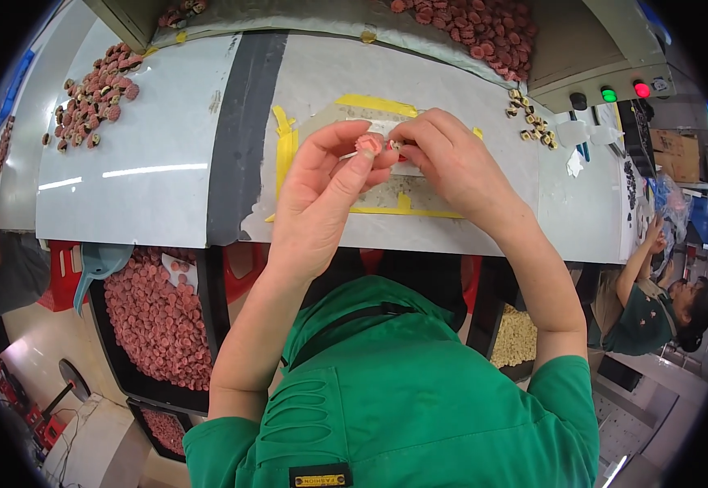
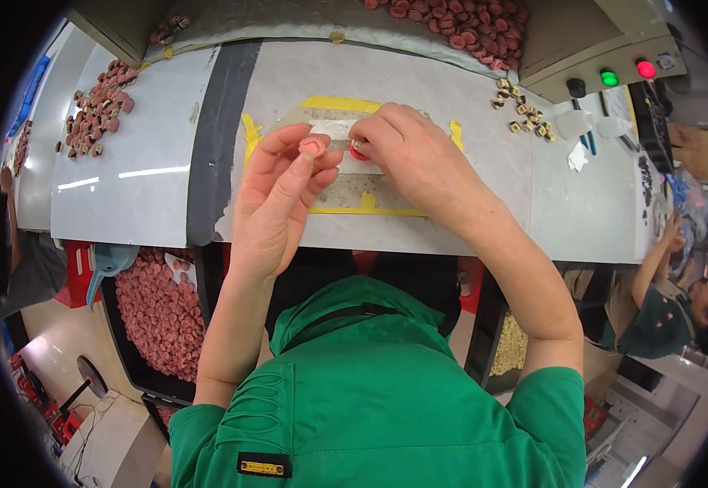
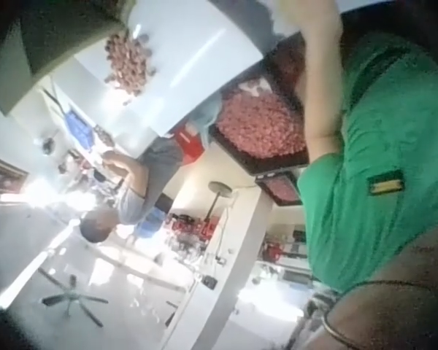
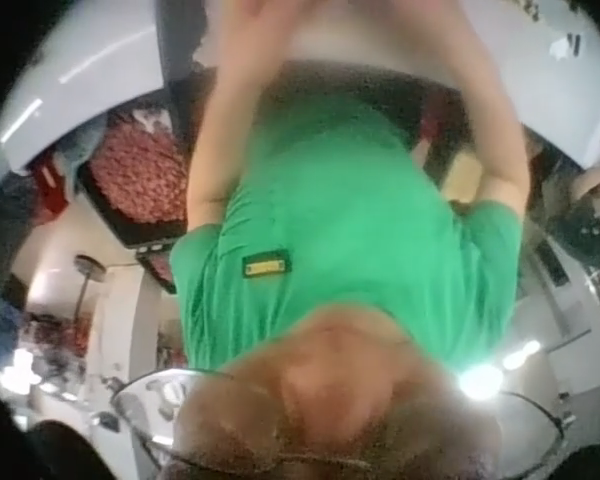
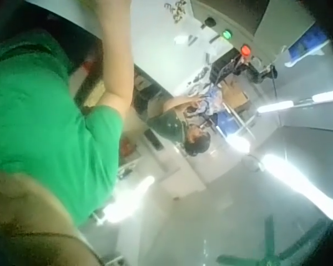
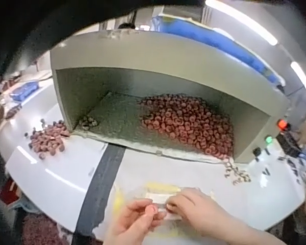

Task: The person assembles small toy components by hand, applying glue from a glue bottle to join plastic casings.

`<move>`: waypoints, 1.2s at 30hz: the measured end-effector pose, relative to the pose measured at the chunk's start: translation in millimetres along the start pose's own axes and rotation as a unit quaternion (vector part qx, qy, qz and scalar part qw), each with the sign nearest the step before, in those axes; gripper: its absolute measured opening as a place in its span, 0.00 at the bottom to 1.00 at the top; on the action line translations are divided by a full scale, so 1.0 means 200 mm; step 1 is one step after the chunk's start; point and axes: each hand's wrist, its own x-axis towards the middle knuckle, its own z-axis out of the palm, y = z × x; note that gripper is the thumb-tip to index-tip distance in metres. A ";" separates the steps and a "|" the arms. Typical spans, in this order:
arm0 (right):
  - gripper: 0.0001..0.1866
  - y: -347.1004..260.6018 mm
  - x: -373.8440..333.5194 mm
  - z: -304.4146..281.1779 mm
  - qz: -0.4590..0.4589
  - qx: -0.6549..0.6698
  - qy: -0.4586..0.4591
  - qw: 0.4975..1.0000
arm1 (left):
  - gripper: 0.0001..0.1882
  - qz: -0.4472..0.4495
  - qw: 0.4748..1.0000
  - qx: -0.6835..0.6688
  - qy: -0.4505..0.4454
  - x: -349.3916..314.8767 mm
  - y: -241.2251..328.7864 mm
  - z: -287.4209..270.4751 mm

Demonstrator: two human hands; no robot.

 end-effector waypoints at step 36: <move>0.08 -0.20 -0.06 0.03 0.130 0.338 0.117 0.925 | 0.15 0.029 0.995 0.096 -0.006 -0.01 -0.05 0.04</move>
